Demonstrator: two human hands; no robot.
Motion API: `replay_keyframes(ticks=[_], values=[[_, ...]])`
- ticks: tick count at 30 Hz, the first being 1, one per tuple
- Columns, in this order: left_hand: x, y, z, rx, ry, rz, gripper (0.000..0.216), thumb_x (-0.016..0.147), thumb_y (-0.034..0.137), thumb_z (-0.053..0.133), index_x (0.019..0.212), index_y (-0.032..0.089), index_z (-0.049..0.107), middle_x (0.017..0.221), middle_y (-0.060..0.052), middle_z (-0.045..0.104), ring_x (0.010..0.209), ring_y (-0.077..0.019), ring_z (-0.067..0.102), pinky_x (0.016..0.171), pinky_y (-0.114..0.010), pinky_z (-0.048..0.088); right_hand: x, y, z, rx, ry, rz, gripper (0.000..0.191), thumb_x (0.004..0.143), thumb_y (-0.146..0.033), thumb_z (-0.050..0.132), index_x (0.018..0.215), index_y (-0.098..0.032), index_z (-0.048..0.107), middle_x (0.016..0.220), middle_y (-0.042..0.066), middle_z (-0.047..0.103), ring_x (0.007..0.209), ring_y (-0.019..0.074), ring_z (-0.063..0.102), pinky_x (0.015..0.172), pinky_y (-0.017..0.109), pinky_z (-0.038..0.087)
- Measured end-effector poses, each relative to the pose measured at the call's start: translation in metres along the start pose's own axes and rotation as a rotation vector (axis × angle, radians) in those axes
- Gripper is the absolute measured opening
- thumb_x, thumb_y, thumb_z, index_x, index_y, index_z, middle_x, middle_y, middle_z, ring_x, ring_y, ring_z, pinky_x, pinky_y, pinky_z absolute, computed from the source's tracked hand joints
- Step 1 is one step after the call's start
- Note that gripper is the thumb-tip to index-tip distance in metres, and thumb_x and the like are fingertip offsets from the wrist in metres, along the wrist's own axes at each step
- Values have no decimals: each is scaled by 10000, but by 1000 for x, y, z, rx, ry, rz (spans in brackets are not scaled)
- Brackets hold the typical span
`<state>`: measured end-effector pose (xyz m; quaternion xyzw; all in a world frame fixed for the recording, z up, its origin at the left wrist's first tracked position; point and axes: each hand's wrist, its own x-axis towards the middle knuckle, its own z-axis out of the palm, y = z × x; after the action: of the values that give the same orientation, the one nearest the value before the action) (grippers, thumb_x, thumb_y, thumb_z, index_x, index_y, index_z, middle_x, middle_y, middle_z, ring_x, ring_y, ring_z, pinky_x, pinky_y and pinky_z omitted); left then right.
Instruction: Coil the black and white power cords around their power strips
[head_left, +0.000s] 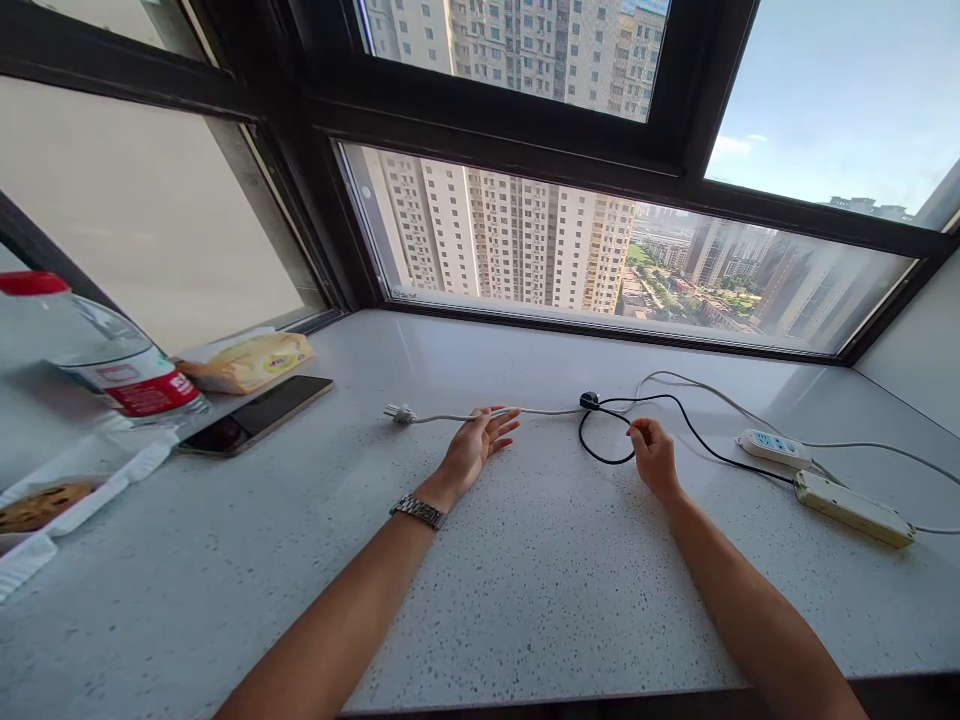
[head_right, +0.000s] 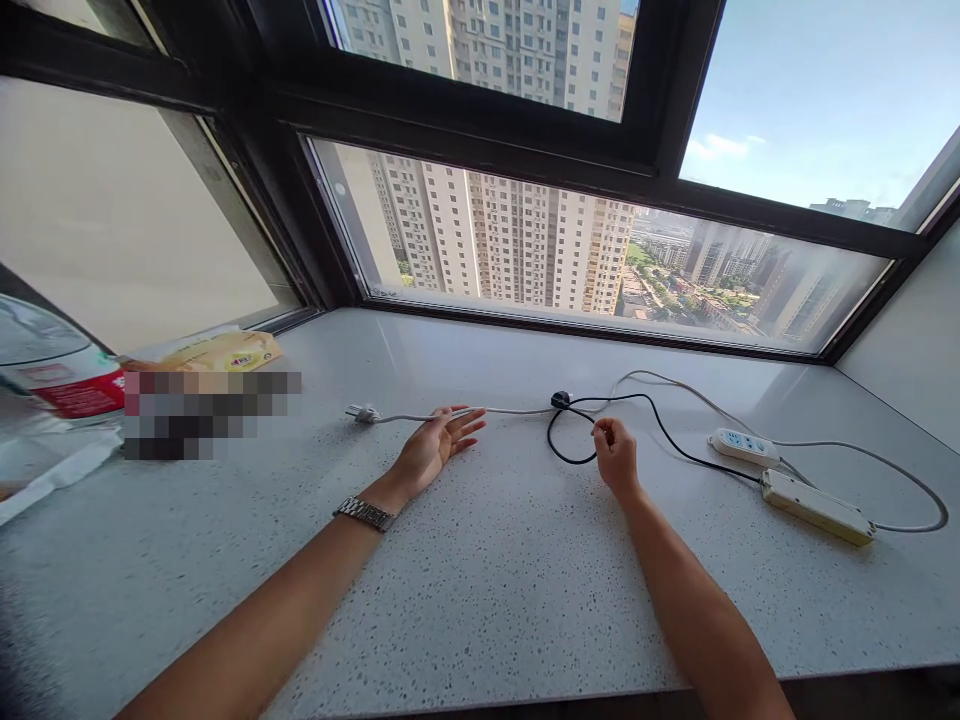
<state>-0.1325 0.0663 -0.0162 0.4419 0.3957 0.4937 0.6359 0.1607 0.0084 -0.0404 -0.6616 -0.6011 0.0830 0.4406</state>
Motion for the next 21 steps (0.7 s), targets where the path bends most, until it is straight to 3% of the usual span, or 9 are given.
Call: replay_keyframes(ticks=[4,8,10,14,18,21], values=[[-1,-1,1,14,-30,15,265,954,414,382,1051,237,554,1363,-90,536,1233,-242,517,932,-393,462,-11,-12,1,242,205,-367,194,917,-321,399,858,-193,532,706,20,564,499,105,423,489,229,364],[-2,-1,2,-18,-51,63,303,897,498,470,1052,255,566,1354,-80,545,1263,-276,481,972,-461,426,-22,-24,3,248,90,-587,189,930,-274,391,854,-201,547,725,33,592,537,109,476,523,224,389],[-3,2,3,-83,-54,127,326,868,520,505,1053,261,575,1323,-74,573,1270,-282,471,981,-475,419,-24,-25,3,175,12,-537,236,929,-299,365,845,-200,563,730,41,610,537,114,489,531,229,392],[-8,13,5,-256,-27,218,299,871,483,487,1001,247,618,1189,-61,662,1233,-272,512,961,-450,451,-20,-19,2,-61,-25,-205,303,898,-330,343,862,-193,612,729,52,639,573,140,531,591,245,408],[-13,21,3,-321,46,201,296,882,459,441,892,250,651,1042,-33,713,1172,-261,565,923,-432,488,-11,-12,0,-203,-49,76,244,843,-293,432,920,-221,652,786,22,694,644,162,593,590,245,389],[-13,20,0,-341,60,145,286,880,425,452,829,236,660,901,-39,727,1066,-259,623,889,-426,506,-9,-11,-1,-247,-74,179,205,825,-297,490,900,-248,674,795,6,710,687,169,617,577,245,372]])
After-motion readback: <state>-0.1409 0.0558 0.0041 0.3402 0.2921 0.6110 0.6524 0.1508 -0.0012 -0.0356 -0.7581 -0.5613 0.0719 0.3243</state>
